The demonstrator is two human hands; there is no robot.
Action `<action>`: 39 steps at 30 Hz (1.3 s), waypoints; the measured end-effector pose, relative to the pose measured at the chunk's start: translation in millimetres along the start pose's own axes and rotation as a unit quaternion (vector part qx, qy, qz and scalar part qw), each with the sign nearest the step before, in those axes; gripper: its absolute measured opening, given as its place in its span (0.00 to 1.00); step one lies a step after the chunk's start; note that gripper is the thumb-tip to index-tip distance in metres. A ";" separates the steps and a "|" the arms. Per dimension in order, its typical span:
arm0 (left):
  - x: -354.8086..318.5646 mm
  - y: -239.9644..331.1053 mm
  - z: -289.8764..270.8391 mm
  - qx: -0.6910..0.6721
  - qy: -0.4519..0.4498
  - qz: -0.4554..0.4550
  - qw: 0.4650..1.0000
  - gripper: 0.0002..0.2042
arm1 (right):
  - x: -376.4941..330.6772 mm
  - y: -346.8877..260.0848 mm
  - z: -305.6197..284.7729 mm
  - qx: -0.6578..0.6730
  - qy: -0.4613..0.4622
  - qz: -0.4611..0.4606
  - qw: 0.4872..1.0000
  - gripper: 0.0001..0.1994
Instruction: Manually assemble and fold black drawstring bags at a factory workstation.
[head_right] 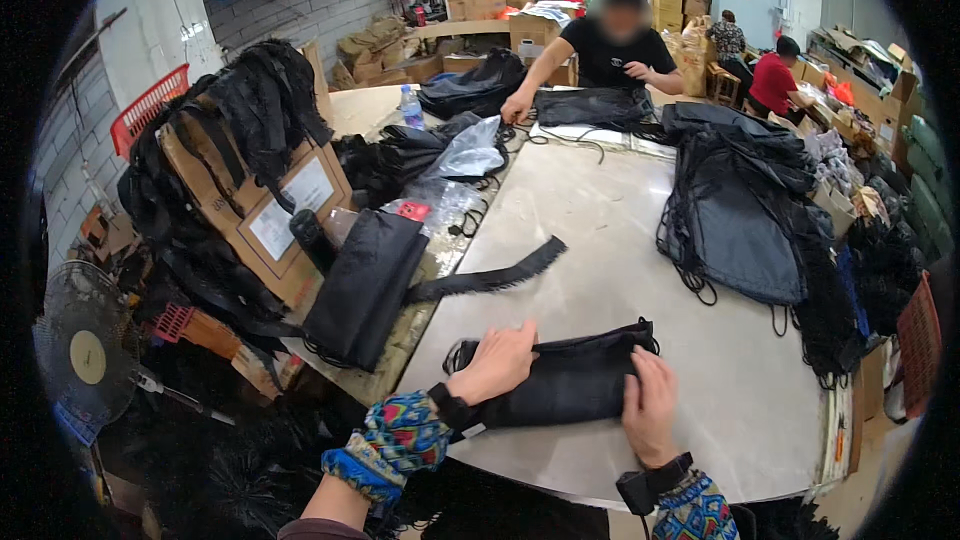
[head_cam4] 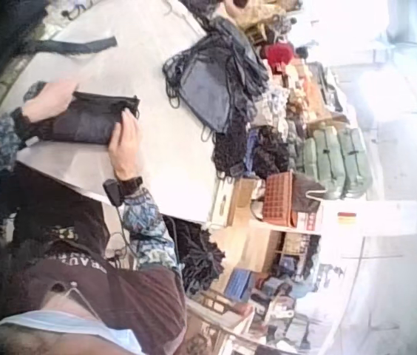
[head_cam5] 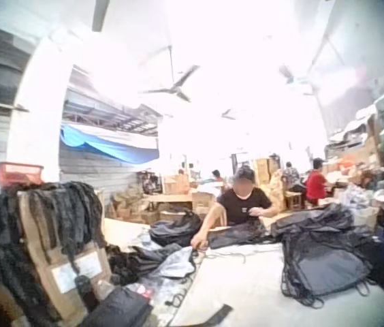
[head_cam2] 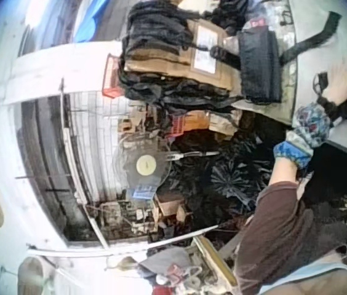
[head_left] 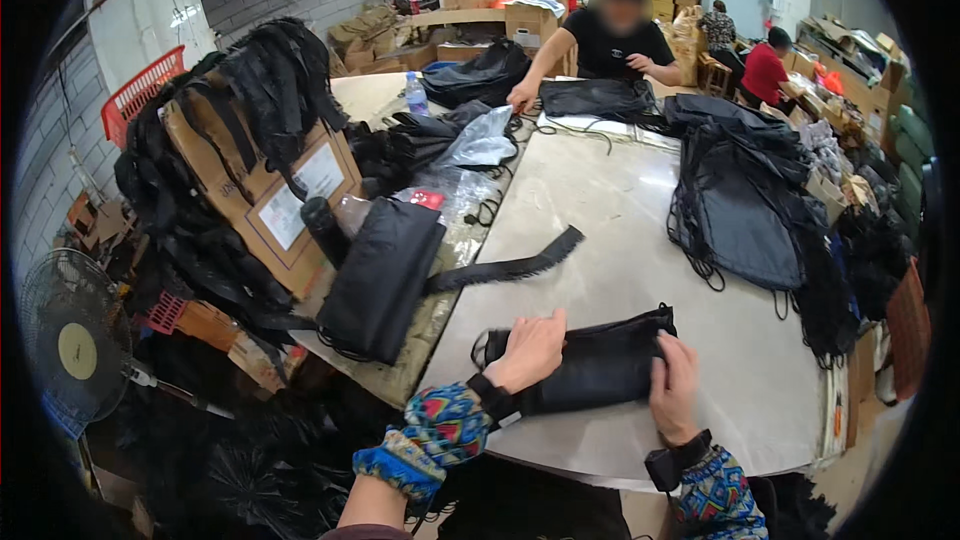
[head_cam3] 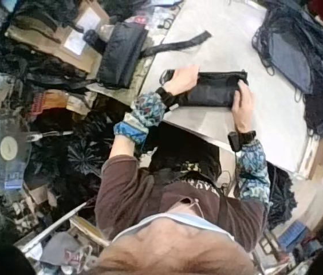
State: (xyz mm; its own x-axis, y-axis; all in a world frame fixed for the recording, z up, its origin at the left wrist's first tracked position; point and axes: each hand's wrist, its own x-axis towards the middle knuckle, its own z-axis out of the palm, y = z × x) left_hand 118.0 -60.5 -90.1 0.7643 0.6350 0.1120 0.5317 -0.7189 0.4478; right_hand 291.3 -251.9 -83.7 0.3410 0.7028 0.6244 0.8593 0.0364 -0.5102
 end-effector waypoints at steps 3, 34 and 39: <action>-23.1 -22.0 -53.0 -0.207 0.016 -0.064 0.976 0.10 | -8.7 8.9 -3.5 -0.012 0.047 0.014 0.999 0.16; -70.9 -304.2 -181.6 -0.094 0.326 -0.310 0.888 0.22 | 107.8 215.3 -28.3 -0.357 0.011 0.090 0.930 0.05; -31.3 -127.1 -195.5 0.099 0.351 -0.074 0.928 0.19 | 112.7 131.6 -73.4 -0.232 -0.147 -0.048 0.960 0.10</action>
State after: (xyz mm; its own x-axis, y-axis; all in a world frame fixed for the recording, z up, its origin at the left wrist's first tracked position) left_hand -44.8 66.2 22.9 0.2885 0.7087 0.6439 0.7217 -0.6029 0.3402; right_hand 470.8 -220.0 -37.1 0.1878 0.8850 0.4260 0.9820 -0.1611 -0.0982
